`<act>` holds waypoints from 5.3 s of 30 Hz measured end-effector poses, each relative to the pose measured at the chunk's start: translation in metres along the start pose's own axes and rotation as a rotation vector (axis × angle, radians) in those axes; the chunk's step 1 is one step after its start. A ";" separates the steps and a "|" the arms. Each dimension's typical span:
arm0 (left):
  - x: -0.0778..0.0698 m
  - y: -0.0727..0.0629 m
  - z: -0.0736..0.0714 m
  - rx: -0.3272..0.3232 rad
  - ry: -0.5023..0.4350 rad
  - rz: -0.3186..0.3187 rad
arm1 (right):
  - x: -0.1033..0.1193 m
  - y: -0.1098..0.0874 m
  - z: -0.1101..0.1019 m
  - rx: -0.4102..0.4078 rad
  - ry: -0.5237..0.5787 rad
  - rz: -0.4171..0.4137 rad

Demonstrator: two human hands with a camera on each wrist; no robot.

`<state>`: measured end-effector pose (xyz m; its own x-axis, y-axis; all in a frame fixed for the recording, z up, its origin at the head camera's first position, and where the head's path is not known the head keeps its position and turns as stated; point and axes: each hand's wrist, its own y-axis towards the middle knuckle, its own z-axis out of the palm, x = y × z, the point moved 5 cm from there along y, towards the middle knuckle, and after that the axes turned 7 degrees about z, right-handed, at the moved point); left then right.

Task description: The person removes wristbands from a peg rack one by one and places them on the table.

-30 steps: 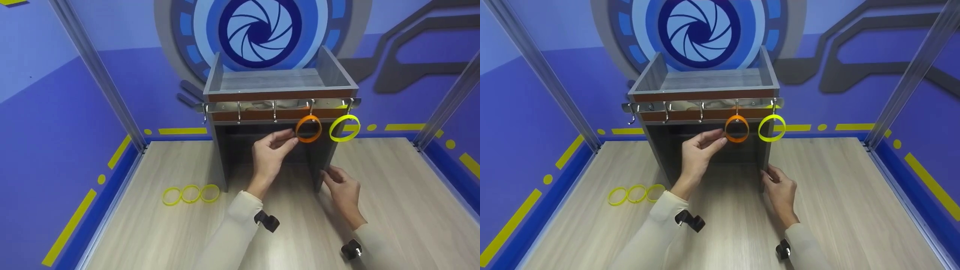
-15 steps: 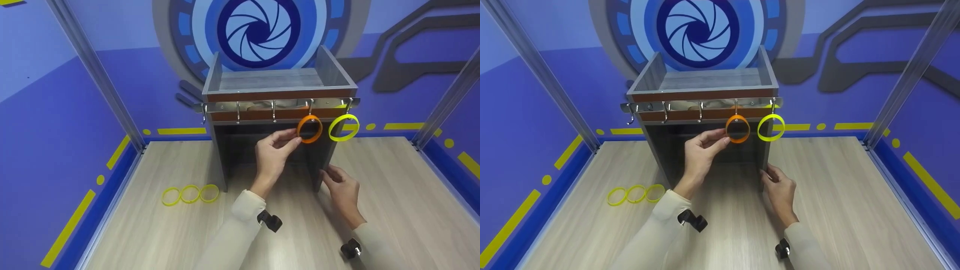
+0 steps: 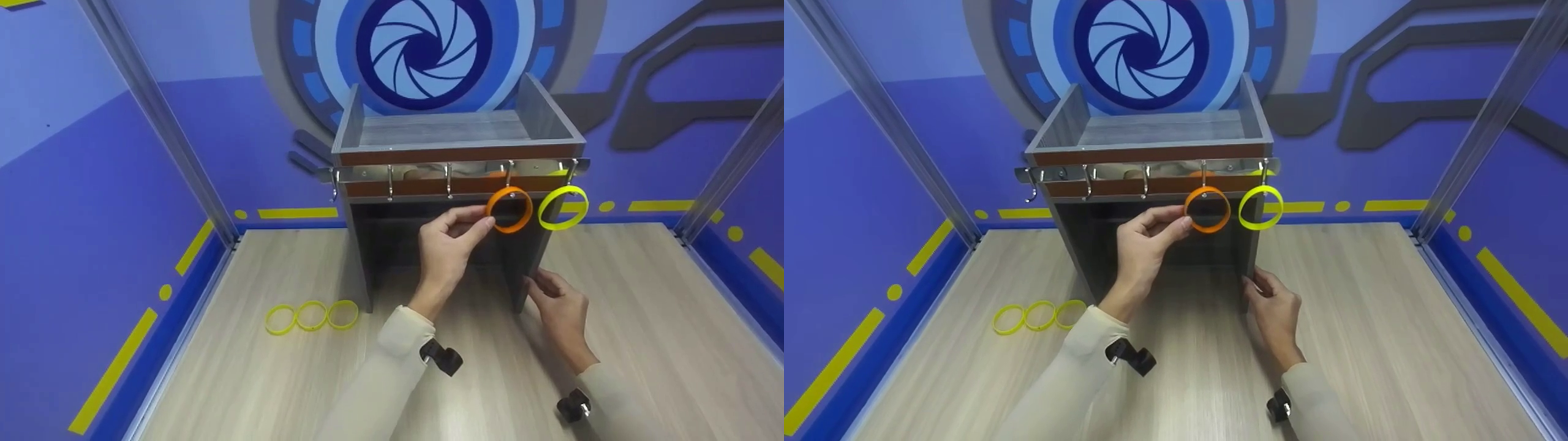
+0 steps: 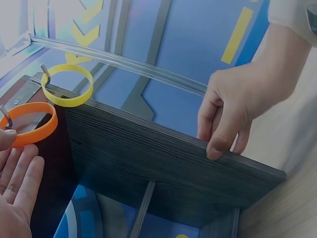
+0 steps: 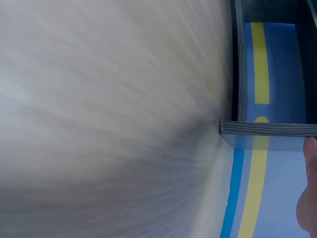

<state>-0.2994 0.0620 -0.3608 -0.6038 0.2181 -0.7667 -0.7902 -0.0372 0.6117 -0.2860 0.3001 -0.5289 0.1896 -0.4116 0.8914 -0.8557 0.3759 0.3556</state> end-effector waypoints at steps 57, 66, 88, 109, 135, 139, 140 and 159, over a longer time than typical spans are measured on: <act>0.023 -0.072 -0.094 -0.214 -0.076 -0.211 | -0.001 0.001 0.000 -0.015 0.000 -0.004; 0.042 -0.091 -0.131 -0.282 -0.028 -0.271 | 0.000 0.001 0.000 -0.025 0.018 -0.009; 0.059 -0.136 -0.232 -0.480 0.162 -0.379 | -0.001 0.001 0.001 -0.015 0.028 -0.005; 0.063 -0.164 -0.276 -0.356 0.402 -0.557 | 0.001 -0.001 0.000 -0.011 0.050 0.024; 0.065 -0.173 -0.291 -0.259 0.665 -0.626 | -0.001 -0.001 0.000 -0.014 0.056 -0.005; 0.064 -0.172 -0.293 -0.264 0.708 -0.616 | 0.000 -0.001 0.000 -0.022 0.047 0.001; 0.063 -0.171 -0.294 -0.266 0.716 -0.609 | 0.000 -0.001 0.000 -0.023 0.044 0.003; 0.059 -0.157 -0.268 -0.297 0.596 -0.418 | -0.002 0.000 0.001 -0.010 0.022 -0.007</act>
<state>-0.2394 -0.1807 -0.5543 -0.1385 -0.2858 -0.9482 -0.9084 -0.3447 0.2365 -0.2866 0.3000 -0.5309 0.2066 -0.3961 0.8947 -0.8495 0.3810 0.3649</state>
